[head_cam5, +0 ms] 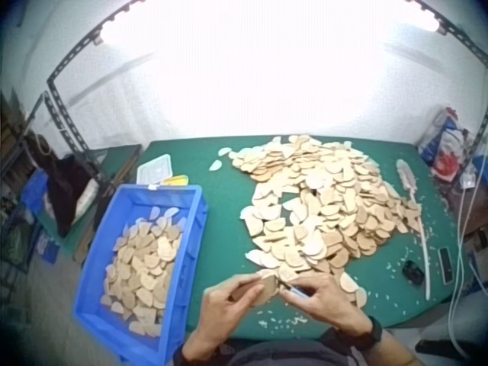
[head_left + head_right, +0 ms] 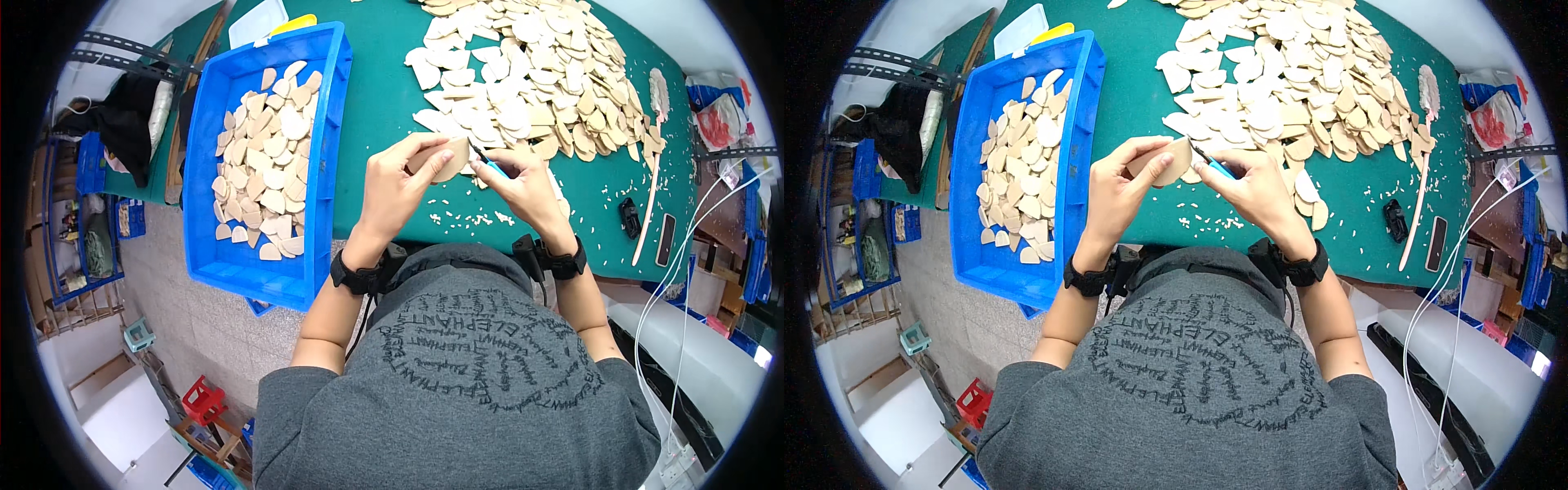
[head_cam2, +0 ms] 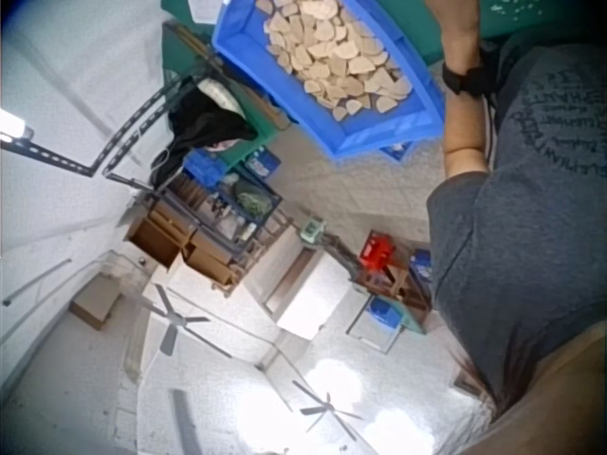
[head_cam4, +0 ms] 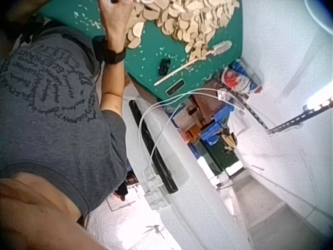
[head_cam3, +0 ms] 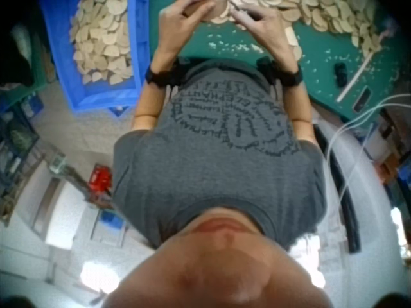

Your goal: The person uses a utility knife to trim the edges of small, light-colored wooden pieces. They pick up each piece from a blue bin, carefully shave the edges, and place the finished pieces onto a green work surface. The process is repeated continuously throughout the clip.

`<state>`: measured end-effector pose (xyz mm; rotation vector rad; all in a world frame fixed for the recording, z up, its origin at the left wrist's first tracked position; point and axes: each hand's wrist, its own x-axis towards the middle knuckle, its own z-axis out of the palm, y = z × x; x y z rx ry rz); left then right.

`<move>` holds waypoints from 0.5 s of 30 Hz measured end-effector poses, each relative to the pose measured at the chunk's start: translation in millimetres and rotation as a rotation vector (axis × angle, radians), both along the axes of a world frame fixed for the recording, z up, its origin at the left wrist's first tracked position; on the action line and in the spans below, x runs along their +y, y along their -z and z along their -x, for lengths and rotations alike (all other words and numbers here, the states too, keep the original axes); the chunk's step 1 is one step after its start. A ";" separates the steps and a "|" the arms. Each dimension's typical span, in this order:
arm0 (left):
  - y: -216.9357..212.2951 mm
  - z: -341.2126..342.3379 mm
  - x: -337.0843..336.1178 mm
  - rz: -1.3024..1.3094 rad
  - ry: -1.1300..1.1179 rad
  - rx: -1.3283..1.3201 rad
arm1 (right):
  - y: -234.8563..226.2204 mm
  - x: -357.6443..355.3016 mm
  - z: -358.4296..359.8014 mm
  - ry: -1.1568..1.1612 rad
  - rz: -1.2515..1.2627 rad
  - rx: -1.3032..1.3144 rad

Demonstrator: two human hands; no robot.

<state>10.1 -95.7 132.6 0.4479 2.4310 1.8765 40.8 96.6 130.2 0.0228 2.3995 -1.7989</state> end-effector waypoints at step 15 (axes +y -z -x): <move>37.1 73.9 -151.1 0.576 -0.524 0.354 | 43.3 79.6 -73.0 0.605 -0.326 -0.124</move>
